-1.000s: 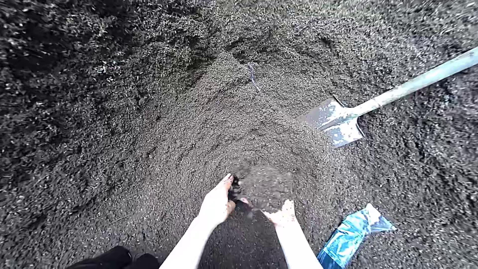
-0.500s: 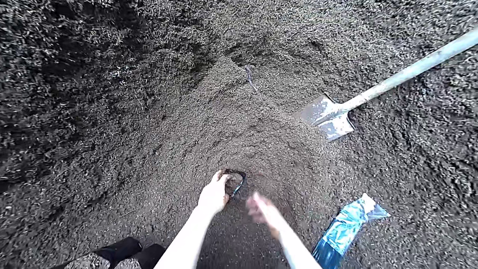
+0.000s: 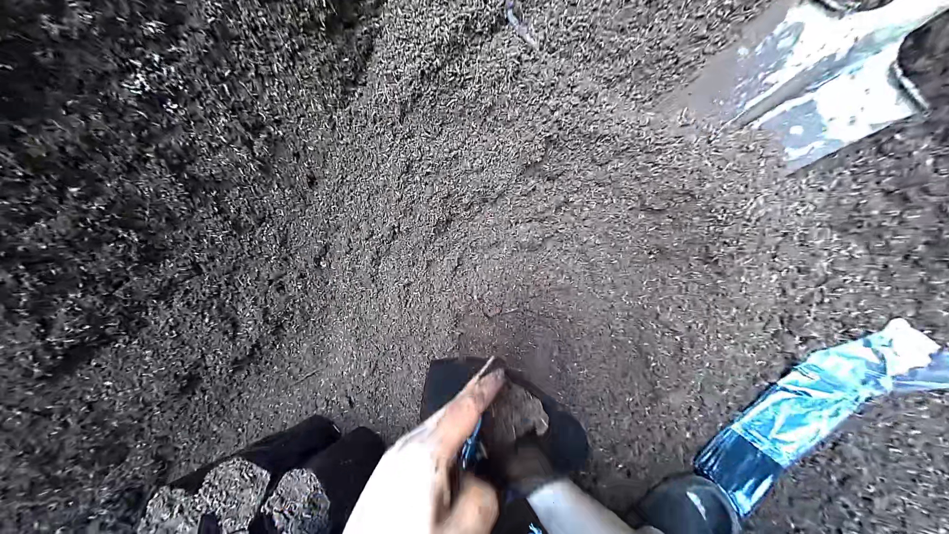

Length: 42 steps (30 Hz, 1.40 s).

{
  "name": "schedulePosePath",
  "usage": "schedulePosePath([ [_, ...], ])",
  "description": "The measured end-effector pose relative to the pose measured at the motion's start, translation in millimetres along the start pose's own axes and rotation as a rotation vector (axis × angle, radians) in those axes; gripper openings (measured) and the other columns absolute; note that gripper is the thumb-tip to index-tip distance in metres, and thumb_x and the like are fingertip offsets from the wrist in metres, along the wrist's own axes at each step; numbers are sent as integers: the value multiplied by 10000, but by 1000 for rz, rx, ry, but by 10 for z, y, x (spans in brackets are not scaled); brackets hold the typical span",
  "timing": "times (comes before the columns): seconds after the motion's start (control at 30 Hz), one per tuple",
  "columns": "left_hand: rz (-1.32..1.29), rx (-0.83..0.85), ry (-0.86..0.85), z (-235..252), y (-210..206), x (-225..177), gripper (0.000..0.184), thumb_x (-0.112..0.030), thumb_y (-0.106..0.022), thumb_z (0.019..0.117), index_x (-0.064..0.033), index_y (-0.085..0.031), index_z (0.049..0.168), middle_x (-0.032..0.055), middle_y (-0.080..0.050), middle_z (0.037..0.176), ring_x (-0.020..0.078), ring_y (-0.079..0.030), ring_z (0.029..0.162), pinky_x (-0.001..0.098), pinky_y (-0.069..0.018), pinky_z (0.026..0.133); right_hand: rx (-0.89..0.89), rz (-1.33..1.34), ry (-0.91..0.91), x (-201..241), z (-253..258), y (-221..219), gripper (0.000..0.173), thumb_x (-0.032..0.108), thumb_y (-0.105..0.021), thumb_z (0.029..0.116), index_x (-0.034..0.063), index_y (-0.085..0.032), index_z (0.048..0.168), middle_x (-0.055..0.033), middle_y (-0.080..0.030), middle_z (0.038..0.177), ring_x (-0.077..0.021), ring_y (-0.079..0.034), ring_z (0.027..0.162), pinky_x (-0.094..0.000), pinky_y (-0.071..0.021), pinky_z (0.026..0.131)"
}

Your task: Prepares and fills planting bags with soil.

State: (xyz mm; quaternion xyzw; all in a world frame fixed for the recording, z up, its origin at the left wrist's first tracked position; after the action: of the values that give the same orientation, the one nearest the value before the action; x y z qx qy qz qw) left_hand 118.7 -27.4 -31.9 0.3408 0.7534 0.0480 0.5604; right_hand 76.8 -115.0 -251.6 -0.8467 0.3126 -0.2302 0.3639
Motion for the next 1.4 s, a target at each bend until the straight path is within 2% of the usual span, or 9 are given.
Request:
schedulePosePath([
  [0.13,-180,-24,29,-200,-28,47,646,68,-596,866,9,-493,1501,129,-550,1510,67,-569,1324,259,-463,1107,-338,-420,169,357,-181,-124,505,194,-129,1138,-35,-293,1558,-161,-431,1563,-108,-436,1410,-232,-373,1131],
  [0.2,-280,-32,68,-192,-178,260,649,78,-583,864,20,-479,1502,123,-556,1490,40,-568,1294,235,-467,1090,-229,-86,266,464,342,141,698,557,-102,1091,75,-285,1560,-146,-488,1507,-210,-552,1314,-387,-548,982],
  [0.3,-386,-94,145,45,-548,751,704,74,-570,828,-8,-472,1520,100,-510,1553,65,-510,1385,275,-432,1150,-133,270,268,949,1358,367,911,891,-290,878,354,-219,1611,-112,-399,1603,-383,-433,1436,-714,-441,1044],
  [0.43,-283,-107,292,454,-918,1498,800,-36,-584,849,-149,-367,1611,36,-397,1644,141,-441,1467,416,-401,1189,-134,260,245,1088,1634,312,917,911,-240,861,319,-348,1552,-75,-531,1496,-291,-508,1380,-602,-467,1066],
  [0.63,-213,-47,305,482,-712,1498,779,-47,-592,898,-163,-335,1624,2,-281,1700,113,-350,1519,393,-339,1227,-248,110,219,1039,1342,254,871,817,-115,949,218,-323,1546,-118,-492,1487,-291,-495,1347,-565,-466,1035],
  [0.87,-164,-26,253,529,-718,1441,715,-117,-624,934,-119,-371,1602,102,-415,1625,219,-431,1476,467,-343,1217,151,-120,79,1142,311,-430,939,924,-265,839,183,-606,1305,-139,-716,1156,-321,-702,1047,-554,-597,851],
  [1.1,-115,-70,345,348,-746,1378,614,-191,-711,936,1,-477,1471,225,-585,1408,338,-566,1324,547,-424,1127,-52,-744,164,898,-399,-614,523,461,-260,1116,106,-554,1363,-103,-696,1126,-196,-692,993,-382,-592,859],
  [1.23,-98,-80,282,285,-763,1366,791,-158,-719,929,-85,-324,1610,138,-415,1618,282,-439,1470,508,-342,1214,-303,-1257,272,934,-564,-765,483,384,-381,1120,92,-468,1495,-147,-533,1473,-263,-579,1277,-438,-511,1013],
  [1.4,-76,-93,188,243,-770,1399,754,-154,-663,968,-132,-303,1630,73,-361,1662,248,-403,1500,497,-318,1231,-446,-2260,81,877,-305,-438,461,366,-489,1073,22,-591,1363,-258,-579,1390,-391,-580,1289,-580,-456,1067],
])
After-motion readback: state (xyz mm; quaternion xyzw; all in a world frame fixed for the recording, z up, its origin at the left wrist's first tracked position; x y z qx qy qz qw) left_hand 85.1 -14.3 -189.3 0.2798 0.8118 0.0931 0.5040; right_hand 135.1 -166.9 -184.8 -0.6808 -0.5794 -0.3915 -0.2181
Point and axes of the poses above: each hand's wrist, its own z-axis towards the middle knuckle, its own y-axis out of the back of the hand, x = y × z, the point moved 8 cm from there along z, towards the middle knuckle
